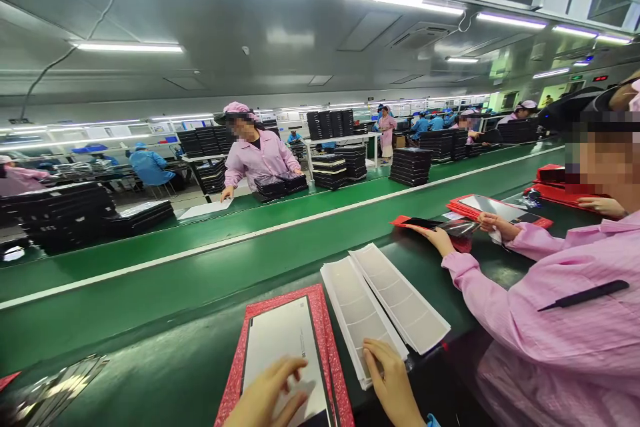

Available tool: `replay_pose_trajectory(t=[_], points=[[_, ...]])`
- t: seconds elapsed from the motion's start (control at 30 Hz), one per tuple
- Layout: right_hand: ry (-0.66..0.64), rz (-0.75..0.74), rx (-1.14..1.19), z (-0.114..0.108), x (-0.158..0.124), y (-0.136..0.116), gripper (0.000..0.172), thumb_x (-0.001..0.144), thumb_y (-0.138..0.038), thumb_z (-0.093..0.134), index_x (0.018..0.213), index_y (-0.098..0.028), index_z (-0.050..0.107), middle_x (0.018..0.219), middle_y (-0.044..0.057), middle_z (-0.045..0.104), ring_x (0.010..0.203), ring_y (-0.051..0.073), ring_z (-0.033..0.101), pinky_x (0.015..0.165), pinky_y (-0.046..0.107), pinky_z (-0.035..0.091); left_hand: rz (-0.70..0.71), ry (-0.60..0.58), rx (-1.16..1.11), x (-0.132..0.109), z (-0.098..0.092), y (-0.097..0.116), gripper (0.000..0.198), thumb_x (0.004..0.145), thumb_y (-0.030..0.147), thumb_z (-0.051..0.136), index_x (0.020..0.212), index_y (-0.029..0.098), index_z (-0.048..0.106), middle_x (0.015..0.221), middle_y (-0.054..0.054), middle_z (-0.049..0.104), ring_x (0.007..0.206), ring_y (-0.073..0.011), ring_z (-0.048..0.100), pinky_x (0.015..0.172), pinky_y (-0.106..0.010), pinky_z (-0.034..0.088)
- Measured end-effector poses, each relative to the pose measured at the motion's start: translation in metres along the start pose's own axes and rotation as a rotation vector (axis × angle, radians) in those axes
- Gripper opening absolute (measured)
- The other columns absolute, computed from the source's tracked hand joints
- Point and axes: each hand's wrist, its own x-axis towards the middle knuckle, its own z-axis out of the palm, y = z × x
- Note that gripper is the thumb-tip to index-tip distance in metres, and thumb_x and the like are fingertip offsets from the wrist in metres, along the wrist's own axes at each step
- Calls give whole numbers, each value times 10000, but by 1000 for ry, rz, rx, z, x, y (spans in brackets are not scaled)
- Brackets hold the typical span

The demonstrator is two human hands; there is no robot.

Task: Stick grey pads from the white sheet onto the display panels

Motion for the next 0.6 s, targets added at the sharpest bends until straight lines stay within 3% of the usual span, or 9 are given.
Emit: replay_pose_trajectory(t=[0.1, 0.2, 0.37, 0.6], points=[[-12, 11, 21, -1, 1, 2, 301, 875, -363, 433, 1000, -211, 661, 1045, 68, 666, 1008, 208, 601, 908, 356, 478, 166, -146, 143, 54, 27, 29, 263, 805, 336, 467, 990, 249, 632, 968, -54, 636, 897, -190, 573, 805, -266, 431], [-24, 29, 52, -3, 4, 2, 305, 872, -371, 438, 1002, -210, 662, 1042, 66, 668, 1002, 203, 605, 905, 346, 480, 166, -185, 213, 85, 52, 32, 226, 782, 333, 488, 836, 215, 672, 856, -57, 645, 816, -189, 585, 723, -268, 439], [-37, 46, 115, -8, 7, 1, 308, 865, -390, 447, 964, -216, 681, 1033, 71, 673, 989, 208, 612, 896, 348, 482, 83, -123, 263, 92, 76, 23, 209, 757, 345, 501, 737, 201, 652, 787, -72, 638, 746, -218, 585, 647, -313, 418], [-37, 69, 112, -8, 7, 0, 281, 860, -375, 464, 905, -212, 688, 1033, 73, 671, 983, 201, 611, 899, 336, 474, 33, -61, 247, 90, 83, 26, 139, 685, 316, 563, 722, 214, 649, 819, -59, 645, 764, -216, 582, 652, -310, 402]])
